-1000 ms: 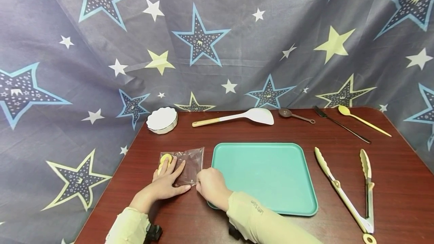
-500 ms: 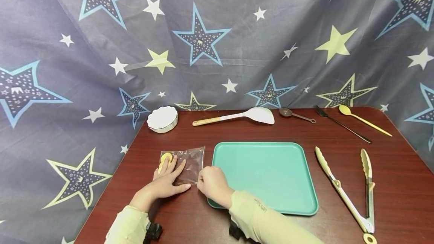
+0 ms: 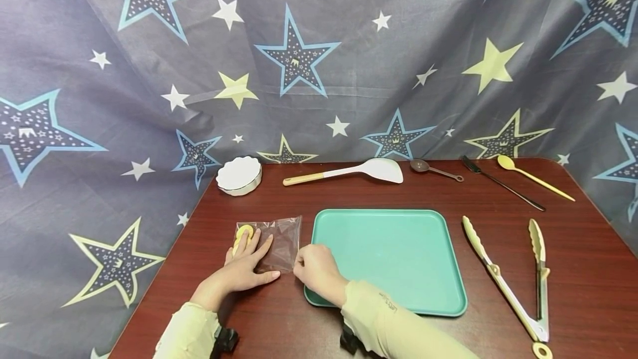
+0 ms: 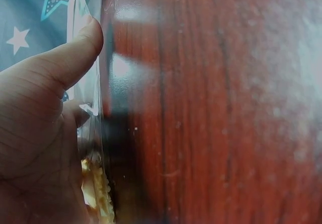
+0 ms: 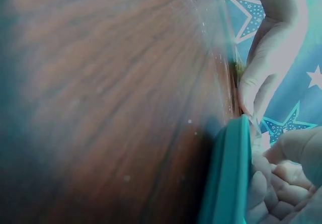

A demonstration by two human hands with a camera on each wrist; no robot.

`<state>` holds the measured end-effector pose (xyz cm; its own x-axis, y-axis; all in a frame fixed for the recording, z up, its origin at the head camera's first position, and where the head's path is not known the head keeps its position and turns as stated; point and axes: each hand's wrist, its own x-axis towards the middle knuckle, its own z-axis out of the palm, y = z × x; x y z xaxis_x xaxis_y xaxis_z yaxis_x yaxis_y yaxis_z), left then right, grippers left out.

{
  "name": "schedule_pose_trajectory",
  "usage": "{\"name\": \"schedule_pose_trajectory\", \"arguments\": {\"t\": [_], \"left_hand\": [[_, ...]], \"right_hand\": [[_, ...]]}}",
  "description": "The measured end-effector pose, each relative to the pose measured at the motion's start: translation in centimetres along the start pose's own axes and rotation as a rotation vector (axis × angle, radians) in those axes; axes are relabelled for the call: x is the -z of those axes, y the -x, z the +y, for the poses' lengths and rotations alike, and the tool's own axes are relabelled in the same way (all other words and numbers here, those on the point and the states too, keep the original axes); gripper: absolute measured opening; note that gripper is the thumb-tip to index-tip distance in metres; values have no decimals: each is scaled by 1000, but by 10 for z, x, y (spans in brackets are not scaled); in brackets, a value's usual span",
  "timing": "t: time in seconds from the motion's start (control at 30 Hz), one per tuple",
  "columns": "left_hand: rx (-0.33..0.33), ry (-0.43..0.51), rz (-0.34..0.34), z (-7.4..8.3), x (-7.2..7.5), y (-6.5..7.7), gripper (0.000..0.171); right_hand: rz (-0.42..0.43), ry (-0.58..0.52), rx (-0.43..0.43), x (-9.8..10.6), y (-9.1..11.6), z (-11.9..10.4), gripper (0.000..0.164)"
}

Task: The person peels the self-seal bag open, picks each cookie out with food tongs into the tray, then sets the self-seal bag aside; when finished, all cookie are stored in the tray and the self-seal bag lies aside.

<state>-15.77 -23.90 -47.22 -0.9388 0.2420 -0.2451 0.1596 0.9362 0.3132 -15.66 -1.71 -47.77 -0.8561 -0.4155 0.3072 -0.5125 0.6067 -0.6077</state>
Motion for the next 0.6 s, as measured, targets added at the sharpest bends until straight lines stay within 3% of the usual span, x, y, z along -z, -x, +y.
{"name": "schedule_pose_trajectory", "arguments": {"t": [0.33,0.6], "left_hand": [[-1,-3,8,0,0,2,92],[-5,-4,20,0,-1,2,92]], "right_hand": [[35,-80,-78,3,4,1,18],[29,-82,-96,7,7,3,17]]}}
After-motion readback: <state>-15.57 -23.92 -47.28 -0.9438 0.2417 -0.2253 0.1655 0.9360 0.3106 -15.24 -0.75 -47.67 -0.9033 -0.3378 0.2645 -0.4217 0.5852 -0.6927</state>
